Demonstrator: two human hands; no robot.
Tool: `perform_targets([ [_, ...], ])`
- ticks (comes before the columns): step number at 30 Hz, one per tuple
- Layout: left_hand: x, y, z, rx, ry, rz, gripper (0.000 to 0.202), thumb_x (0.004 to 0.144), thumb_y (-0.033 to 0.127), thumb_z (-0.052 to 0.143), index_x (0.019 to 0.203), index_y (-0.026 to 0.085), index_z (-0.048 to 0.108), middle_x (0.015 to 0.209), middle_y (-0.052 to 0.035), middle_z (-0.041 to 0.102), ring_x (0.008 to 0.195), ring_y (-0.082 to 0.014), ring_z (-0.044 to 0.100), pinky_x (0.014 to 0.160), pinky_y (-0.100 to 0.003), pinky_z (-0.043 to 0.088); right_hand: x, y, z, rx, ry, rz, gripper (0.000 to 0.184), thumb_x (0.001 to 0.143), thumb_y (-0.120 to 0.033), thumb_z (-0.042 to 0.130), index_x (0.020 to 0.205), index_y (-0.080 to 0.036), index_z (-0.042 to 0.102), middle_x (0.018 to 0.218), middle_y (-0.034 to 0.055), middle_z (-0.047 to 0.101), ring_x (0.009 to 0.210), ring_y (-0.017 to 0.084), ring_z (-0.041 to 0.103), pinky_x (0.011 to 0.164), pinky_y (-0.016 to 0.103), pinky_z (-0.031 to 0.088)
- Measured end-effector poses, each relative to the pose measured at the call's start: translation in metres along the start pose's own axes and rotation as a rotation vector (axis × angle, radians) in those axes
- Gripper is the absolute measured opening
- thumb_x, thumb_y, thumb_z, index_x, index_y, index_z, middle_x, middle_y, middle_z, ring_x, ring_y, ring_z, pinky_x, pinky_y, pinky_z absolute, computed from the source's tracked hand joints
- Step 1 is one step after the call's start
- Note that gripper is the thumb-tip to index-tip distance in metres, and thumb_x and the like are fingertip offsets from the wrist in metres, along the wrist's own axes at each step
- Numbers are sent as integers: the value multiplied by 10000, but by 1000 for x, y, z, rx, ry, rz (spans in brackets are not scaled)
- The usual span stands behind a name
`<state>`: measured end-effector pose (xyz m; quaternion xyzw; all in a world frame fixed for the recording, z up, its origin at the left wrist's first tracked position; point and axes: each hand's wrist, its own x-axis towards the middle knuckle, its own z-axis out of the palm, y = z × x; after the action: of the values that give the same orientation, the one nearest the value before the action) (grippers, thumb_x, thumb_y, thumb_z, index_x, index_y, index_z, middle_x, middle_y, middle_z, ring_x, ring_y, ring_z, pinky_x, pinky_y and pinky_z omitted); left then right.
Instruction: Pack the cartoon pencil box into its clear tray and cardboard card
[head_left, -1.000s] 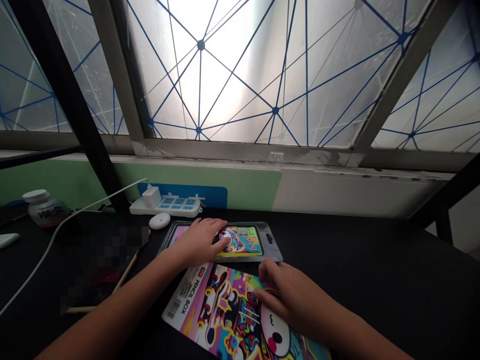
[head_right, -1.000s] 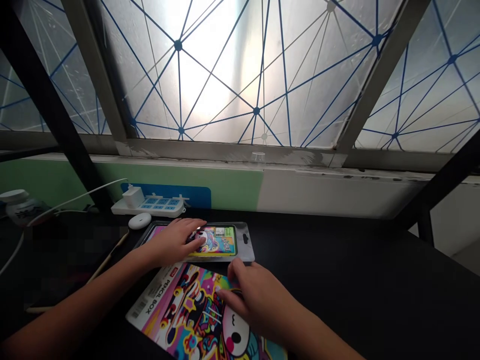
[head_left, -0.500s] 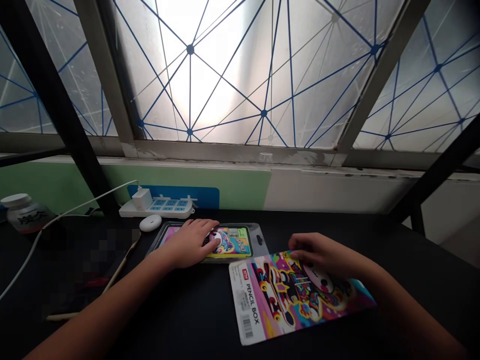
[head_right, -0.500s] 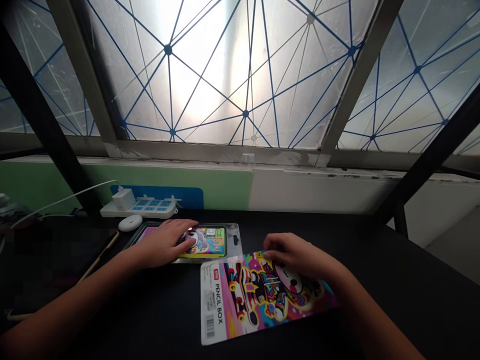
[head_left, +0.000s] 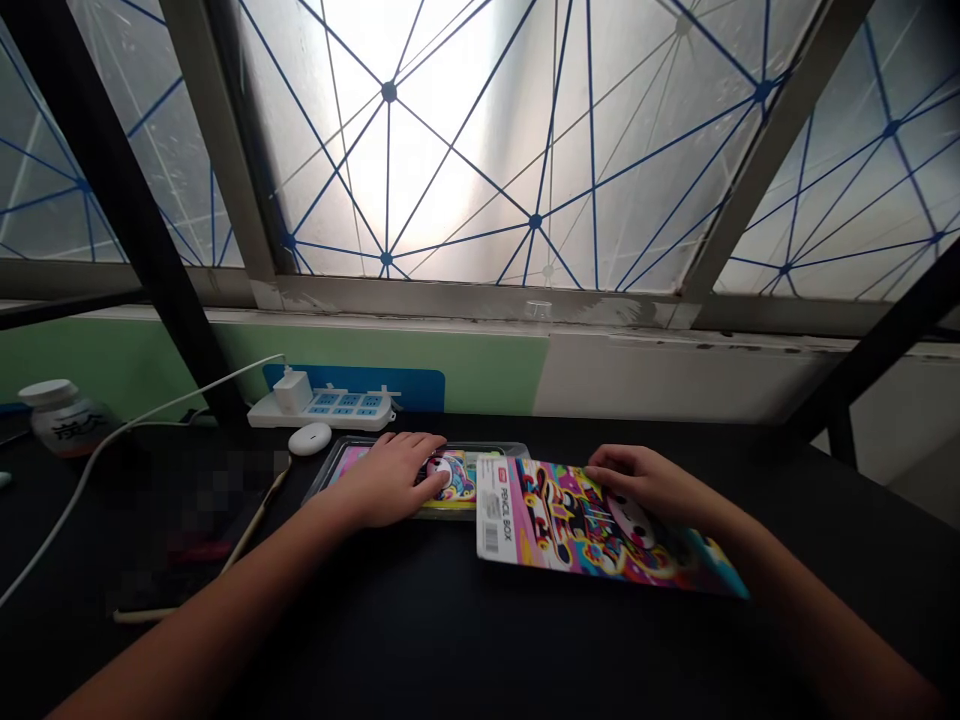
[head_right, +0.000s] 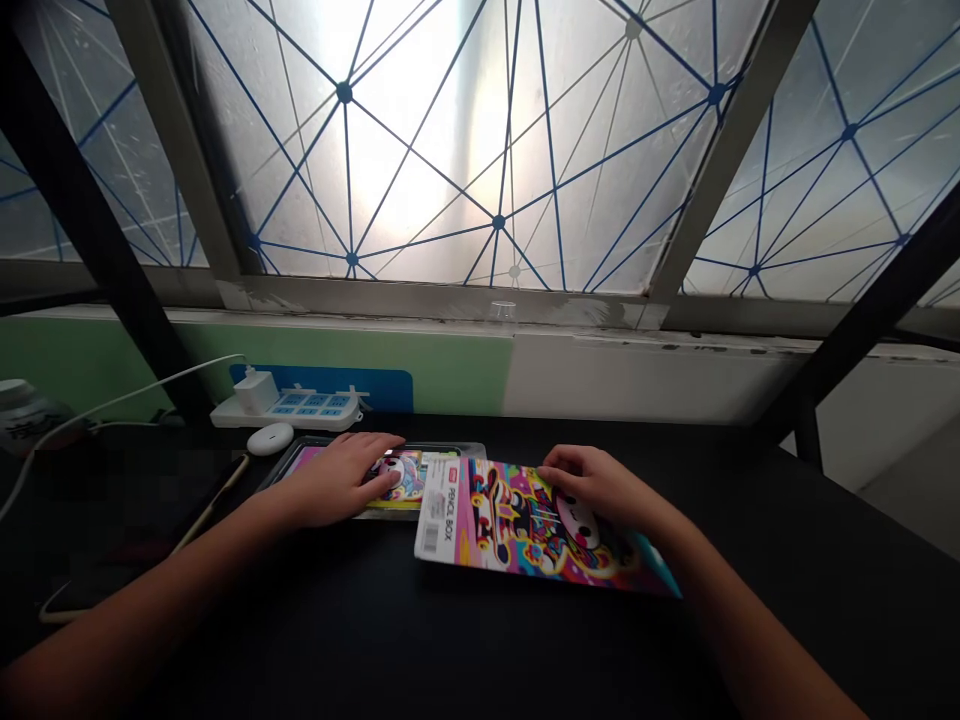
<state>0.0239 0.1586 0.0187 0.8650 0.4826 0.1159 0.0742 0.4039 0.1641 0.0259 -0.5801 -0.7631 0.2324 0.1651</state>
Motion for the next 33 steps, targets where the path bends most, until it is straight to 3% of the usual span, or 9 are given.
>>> perform_targets([
  [3,0,0,0,6,-1,3,605,986,539,380,1475,195,470,1491,-113,525,1354,-330,470,1116,-510,324,7,-15,27,-78,197,-18,475,920,-551,457,1120,-180,678,1182,160,656,1104,343,612,942,484,478],
  [5,0,0,1,7,0,7,592,992,536,370,1481,216,465,1501,-101,516,1363,-325,462,1116,-506,323,4,-32,41,-91,248,-78,501,945,-523,432,1272,-189,612,1373,166,556,1274,335,515,1067,504,397],
  [7,0,0,2,7,7,14,578,995,534,369,1480,235,471,1505,-90,515,1367,-321,457,1115,-500,324,-5,-50,50,-100,168,-196,534,949,-541,468,1371,-227,561,1482,130,488,1368,299,444,1129,468,355],
  [9,0,0,2,4,14,25,567,996,532,375,1476,247,479,1505,-83,516,1367,-317,456,1116,-495,323,-16,-67,55,-147,-9,-329,688,905,-610,560,1490,-265,454,1592,103,378,1468,311,311,1182,491,284],
  [12,0,0,2,1,13,33,562,996,527,379,1476,252,481,1509,-81,512,1367,-318,455,1119,-499,318,-26,-78,56,-238,-170,-400,901,836,-624,668,1580,-322,260,1668,64,211,1523,340,157,1212,559,189],
  [17,0,1,-1,3,-15,30,569,1000,541,364,1487,267,468,1519,-70,499,1379,-320,440,1122,-502,322,-18,-55,42,-344,-152,-305,701,937,-256,551,1565,-381,264,1646,9,257,1497,300,267,1194,529,281],
  [21,0,2,-3,11,-30,32,577,998,551,355,1490,272,466,1523,-67,494,1383,-321,434,1125,-505,321,-12,-37,30,-436,-107,-257,838,827,5,414,1551,-396,283,1616,-4,319,1468,288,332,1174,545,323],
  [28,1,1,-4,35,-56,37,574,1006,550,332,1501,284,451,1535,-66,477,1393,-313,421,1120,-507,325,-13,-41,36,-628,-10,-339,810,812,28,412,1546,-311,356,1582,93,379,1433,317,387,1122,547,397],
  [33,1,-2,-4,47,-80,25,573,1007,558,327,1515,313,424,1542,-68,468,1403,-314,415,1114,-519,323,4,-25,42,-727,102,-476,713,886,6,417,1525,-309,401,1600,112,351,1444,309,375,1113,554,390],
])
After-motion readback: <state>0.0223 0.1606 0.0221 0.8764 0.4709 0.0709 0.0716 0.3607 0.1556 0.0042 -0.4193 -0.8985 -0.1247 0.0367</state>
